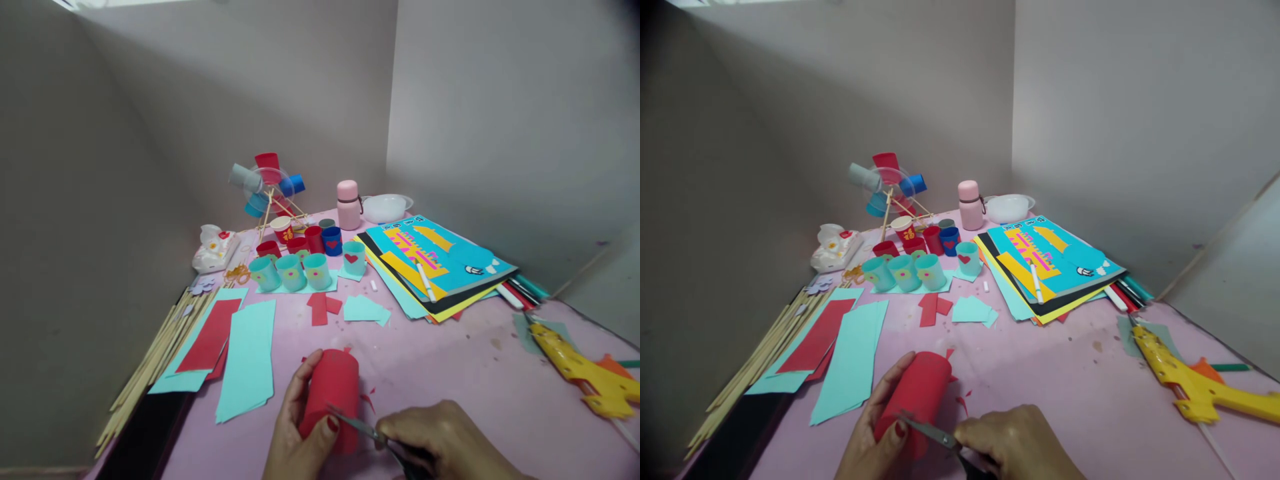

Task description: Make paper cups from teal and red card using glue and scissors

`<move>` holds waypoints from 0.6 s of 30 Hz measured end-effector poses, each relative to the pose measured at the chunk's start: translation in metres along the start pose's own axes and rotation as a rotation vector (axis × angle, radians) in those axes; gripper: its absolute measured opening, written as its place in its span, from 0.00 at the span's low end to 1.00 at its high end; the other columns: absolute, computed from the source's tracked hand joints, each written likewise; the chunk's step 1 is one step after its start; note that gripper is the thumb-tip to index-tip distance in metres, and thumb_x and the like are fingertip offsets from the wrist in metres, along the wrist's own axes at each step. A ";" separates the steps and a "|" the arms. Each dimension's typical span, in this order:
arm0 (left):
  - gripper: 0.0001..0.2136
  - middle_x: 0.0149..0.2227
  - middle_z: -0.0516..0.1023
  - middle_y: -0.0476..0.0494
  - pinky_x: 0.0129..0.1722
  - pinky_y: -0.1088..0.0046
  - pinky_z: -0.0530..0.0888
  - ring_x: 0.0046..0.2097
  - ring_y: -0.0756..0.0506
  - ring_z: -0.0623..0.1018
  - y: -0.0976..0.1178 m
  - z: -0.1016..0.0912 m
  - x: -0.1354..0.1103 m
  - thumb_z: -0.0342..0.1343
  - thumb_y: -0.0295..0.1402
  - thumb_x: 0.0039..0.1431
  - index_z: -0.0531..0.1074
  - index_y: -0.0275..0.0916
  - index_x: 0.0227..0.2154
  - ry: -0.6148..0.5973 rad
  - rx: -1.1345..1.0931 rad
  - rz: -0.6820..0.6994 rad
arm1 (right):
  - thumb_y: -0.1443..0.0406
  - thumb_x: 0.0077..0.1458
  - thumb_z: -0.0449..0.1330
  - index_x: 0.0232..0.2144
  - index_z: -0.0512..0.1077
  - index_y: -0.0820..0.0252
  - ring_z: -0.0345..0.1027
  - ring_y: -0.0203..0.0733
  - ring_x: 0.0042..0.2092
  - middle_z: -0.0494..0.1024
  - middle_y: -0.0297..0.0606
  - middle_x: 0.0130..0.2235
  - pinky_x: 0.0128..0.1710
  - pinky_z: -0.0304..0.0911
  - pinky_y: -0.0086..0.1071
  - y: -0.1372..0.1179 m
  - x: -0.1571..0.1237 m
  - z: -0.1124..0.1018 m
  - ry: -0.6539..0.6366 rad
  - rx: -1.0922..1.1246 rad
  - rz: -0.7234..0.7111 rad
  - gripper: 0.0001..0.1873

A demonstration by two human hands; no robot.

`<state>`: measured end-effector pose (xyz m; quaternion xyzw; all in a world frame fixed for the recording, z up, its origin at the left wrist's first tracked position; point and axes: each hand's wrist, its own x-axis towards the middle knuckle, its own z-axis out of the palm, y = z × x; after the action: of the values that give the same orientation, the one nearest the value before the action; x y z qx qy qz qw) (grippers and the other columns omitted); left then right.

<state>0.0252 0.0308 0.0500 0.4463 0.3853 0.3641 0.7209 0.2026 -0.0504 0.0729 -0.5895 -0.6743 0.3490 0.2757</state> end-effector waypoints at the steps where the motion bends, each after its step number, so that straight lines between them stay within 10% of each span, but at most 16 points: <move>1: 0.43 0.60 0.64 0.30 0.48 0.60 0.68 0.57 0.30 0.68 -0.001 -0.001 0.000 0.68 0.51 0.34 0.61 0.42 0.55 0.003 0.000 0.004 | 0.67 0.42 0.60 0.18 0.57 0.56 0.44 0.31 0.21 0.53 0.24 0.20 0.19 0.41 0.24 -0.001 0.000 0.000 0.000 0.025 0.015 0.13; 7: 0.44 0.59 0.66 0.29 0.52 0.54 0.66 0.55 0.30 0.70 -0.001 -0.002 0.001 0.68 0.50 0.35 0.58 0.43 0.57 -0.018 -0.053 -0.013 | 0.65 0.44 0.62 0.24 0.69 0.57 0.50 0.31 0.23 0.59 0.25 0.22 0.21 0.47 0.23 0.003 0.001 0.002 0.007 0.138 0.009 0.04; 18: 0.43 0.56 0.71 0.31 0.51 0.56 0.69 0.51 0.32 0.75 0.008 0.005 -0.004 0.69 0.47 0.35 0.60 0.43 0.56 -0.023 -0.063 -0.026 | 0.52 0.53 0.60 0.47 0.72 0.50 0.69 0.42 0.29 0.73 0.35 0.30 0.26 0.55 0.28 0.007 -0.002 -0.001 0.010 -0.234 -0.031 0.20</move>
<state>0.0264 0.0282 0.0594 0.4226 0.3711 0.3616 0.7436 0.2076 -0.0514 0.0681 -0.6089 -0.7181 0.2606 0.2137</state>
